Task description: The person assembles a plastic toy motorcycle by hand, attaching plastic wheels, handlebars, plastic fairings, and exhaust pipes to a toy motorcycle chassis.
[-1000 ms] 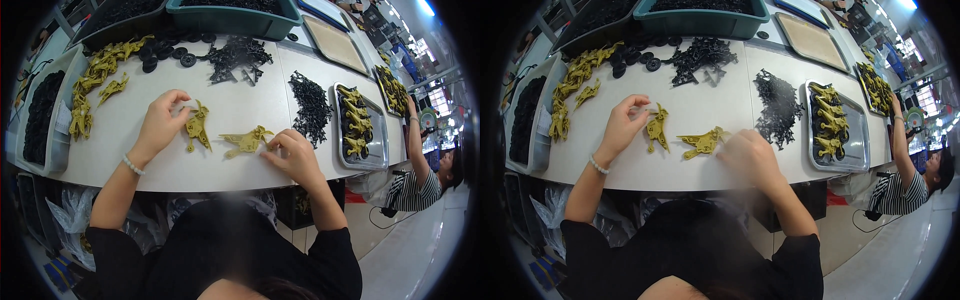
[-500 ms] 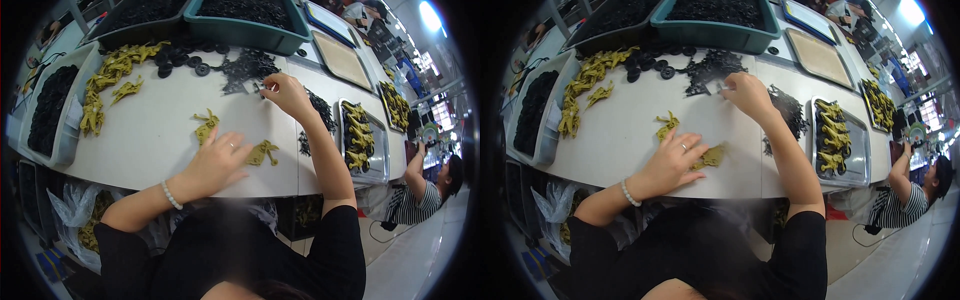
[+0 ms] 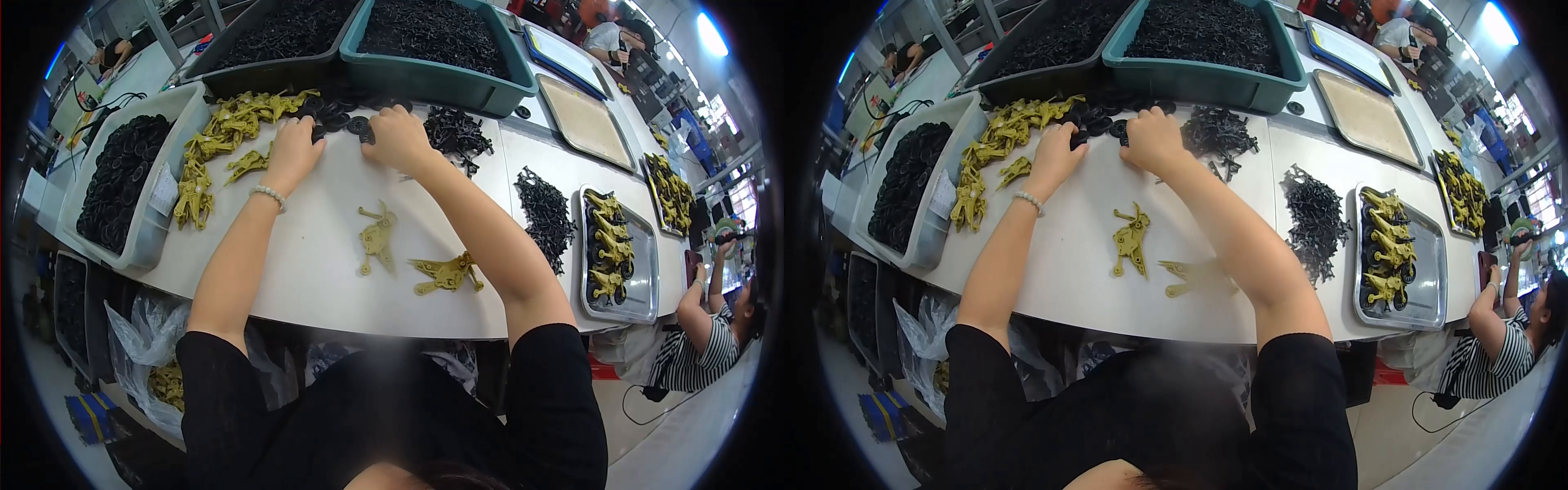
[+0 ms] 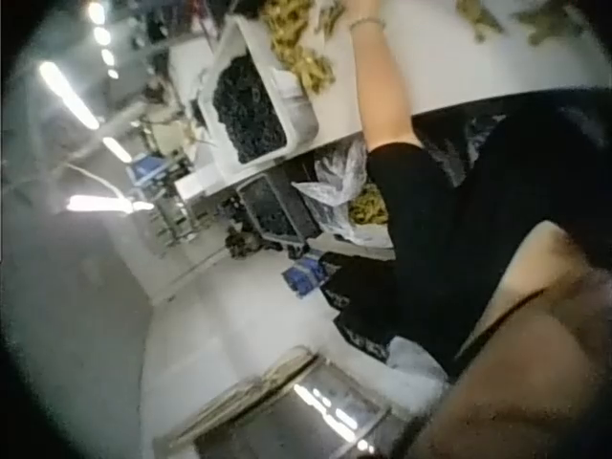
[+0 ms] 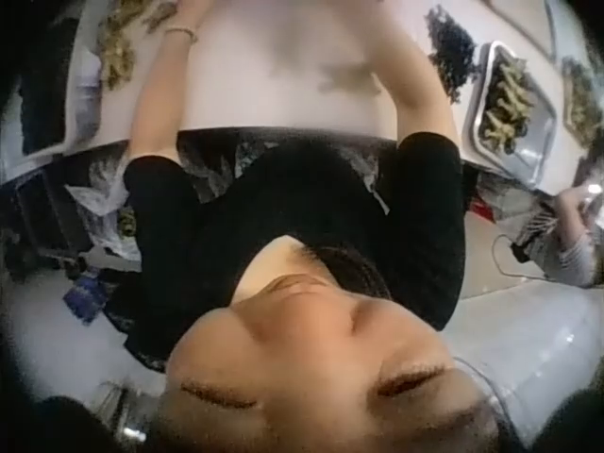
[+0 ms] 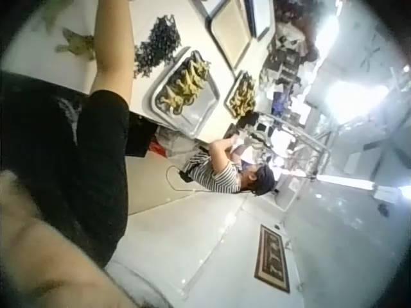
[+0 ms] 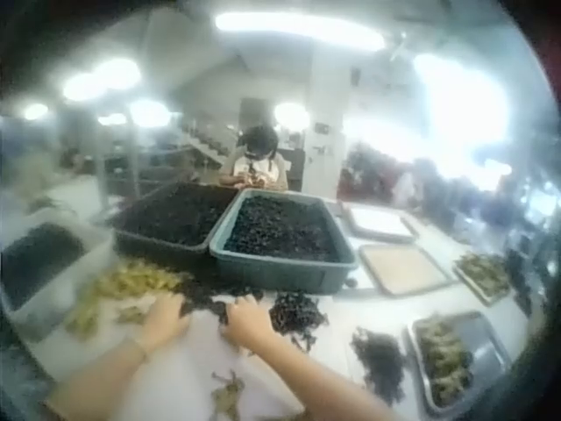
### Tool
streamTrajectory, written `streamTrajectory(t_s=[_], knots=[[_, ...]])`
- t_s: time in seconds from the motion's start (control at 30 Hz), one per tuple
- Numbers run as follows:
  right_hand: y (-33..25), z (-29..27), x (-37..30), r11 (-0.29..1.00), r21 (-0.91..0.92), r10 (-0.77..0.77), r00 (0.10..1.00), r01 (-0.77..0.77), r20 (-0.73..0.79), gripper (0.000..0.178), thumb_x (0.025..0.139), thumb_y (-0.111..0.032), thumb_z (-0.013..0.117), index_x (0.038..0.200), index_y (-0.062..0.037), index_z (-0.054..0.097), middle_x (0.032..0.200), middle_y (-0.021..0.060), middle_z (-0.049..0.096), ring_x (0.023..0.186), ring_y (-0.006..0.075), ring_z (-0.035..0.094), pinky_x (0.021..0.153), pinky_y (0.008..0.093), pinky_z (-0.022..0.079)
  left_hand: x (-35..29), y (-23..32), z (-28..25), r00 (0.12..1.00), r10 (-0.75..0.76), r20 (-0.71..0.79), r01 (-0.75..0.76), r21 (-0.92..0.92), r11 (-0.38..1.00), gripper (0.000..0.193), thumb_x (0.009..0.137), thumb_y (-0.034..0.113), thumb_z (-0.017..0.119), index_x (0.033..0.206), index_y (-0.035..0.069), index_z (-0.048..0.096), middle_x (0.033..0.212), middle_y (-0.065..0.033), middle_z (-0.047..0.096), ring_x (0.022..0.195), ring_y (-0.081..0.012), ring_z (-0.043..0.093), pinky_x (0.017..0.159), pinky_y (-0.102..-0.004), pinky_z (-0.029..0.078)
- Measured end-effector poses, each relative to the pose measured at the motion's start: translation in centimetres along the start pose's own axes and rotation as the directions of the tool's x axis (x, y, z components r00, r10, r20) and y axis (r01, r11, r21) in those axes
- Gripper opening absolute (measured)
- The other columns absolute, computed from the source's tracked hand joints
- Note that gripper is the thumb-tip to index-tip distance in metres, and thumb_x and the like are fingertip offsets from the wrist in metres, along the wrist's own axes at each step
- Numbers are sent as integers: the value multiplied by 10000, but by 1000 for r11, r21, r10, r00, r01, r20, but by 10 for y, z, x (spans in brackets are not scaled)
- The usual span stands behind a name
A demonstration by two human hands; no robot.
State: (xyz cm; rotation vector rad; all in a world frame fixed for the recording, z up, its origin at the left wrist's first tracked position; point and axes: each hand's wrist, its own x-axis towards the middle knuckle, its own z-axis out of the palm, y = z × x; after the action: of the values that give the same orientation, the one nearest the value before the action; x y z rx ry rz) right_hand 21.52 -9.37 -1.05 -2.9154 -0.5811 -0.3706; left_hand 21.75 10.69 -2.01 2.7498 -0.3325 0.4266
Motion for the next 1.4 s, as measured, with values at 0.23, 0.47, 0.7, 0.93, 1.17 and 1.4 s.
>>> streamTrajectory(t_s=[0.23, 0.47, 0.7, 0.93, 1.17, 1.4], knots=[[7, -49, -49, 976, 211, -18, 992, 45, -129, 384, 689, -323, 717, 932, -27, 696, 960, 113, 644, 971, 275, 566, 840, 369, 485, -13, -12, -3, 999, -1, -34, -7, -240, 971, 296, 746, 172, 732, 935, -1, 585, 851, -165, 632, 795, -299, 608, 718, -383, 484], [17, -117, -205, 904, 427, 6, 999, -21, 36, 392, 705, -163, 733, 1064, -33, 642, 990, 110, 605, 974, 253, 562, 848, 350, 472, -13, -13, -9, 999, 6, 38, 3, -240, 971, 252, 751, 190, 733, 866, 3, 607, 852, -168, 654, 812, -304, 620, 731, -372, 488], [17, -102, -264, 919, 383, 107, 994, -95, -9, 416, 680, -116, 746, 1069, -28, 628, 1005, 107, 587, 924, 267, 545, 804, 346, 464, -59, 57, -45, 985, 150, -84, -172, -426, 888, 317, 760, 131, 722, 1037, 26, 611, 982, -100, 647, 928, -215, 588, 793, -330, 470], [17, -88, -265, 937, 339, 86, 996, -82, 4, 429, 669, -128, 759, 1065, -19, 636, 993, 106, 587, 896, 271, 548, 792, 362, 459, -161, 119, -50, 858, 514, -2, -402, -626, 668, 415, 679, 63, 777, 1061, 11, 621, 1030, -107, 642, 937, -272, 585, 809, -361, 472], [12, -91, -268, 941, 332, 81, 996, -69, -22, 426, 678, -122, 750, 1077, -18, 638, 983, 110, 586, 898, 275, 550, 786, 364, 462, -182, 125, -30, 871, 491, -31, -433, -521, 735, 414, 645, 67, 809, 1009, -27, 635, 1017, -123, 642, 901, -302, 576, 782, -366, 489], [10, -89, -268, 946, 311, 97, 995, -94, 6, 422, 680, -103, 740, 1080, -14, 639, 984, 111, 581, 906, 269, 543, 787, 363, 458, -179, 126, -32, 884, 466, -46, -413, -546, 729, 400, 653, 91, 814, 994, -33, 644, 1001, -125, 642, 885, -294, 576, 755, -360, 493]])
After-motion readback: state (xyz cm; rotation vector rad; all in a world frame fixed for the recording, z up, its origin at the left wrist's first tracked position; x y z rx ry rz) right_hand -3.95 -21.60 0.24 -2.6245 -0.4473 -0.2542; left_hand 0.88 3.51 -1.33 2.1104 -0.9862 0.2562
